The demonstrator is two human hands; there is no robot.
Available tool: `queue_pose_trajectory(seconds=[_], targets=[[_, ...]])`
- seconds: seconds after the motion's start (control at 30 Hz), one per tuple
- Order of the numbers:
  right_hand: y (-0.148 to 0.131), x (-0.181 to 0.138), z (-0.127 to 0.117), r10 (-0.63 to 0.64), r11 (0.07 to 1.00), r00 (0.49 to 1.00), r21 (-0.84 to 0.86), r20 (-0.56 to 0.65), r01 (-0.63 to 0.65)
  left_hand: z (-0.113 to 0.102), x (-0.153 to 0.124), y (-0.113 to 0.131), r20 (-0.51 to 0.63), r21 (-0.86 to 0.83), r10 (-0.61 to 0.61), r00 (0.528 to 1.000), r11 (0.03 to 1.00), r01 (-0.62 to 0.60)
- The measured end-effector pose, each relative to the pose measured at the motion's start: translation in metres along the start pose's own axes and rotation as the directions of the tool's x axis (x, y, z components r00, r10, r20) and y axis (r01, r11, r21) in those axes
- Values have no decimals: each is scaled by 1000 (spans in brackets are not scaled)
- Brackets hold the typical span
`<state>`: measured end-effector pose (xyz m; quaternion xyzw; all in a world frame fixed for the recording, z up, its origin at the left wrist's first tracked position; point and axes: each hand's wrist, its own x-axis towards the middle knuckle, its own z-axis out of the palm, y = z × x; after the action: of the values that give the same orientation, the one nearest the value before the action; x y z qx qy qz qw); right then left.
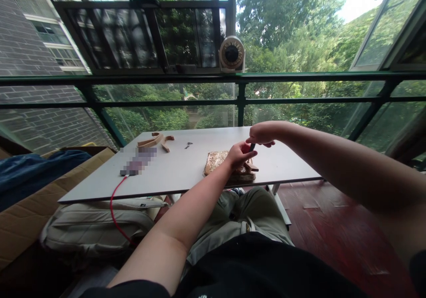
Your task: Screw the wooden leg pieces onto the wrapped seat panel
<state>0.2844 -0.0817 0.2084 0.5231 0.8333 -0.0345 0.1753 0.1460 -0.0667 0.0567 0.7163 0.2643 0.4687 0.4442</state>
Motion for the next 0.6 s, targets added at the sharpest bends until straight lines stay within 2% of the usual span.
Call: queue_pose_trajectory(seconds=[0.1, 0.33, 0.6], targets=[[4, -1, 4, -35, 999, 999, 41, -18, 36, 0, 1, 0, -11, 12, -3, 1000, 1000, 3], [12, -18, 2, -162, 981, 971, 81, -179, 178, -2, -1, 2, -29, 58, -32, 999, 998, 34], [14, -14, -4, -138, 989, 981, 31, -136, 144, 1, -3, 6, -36, 58, -38, 999, 998, 40]])
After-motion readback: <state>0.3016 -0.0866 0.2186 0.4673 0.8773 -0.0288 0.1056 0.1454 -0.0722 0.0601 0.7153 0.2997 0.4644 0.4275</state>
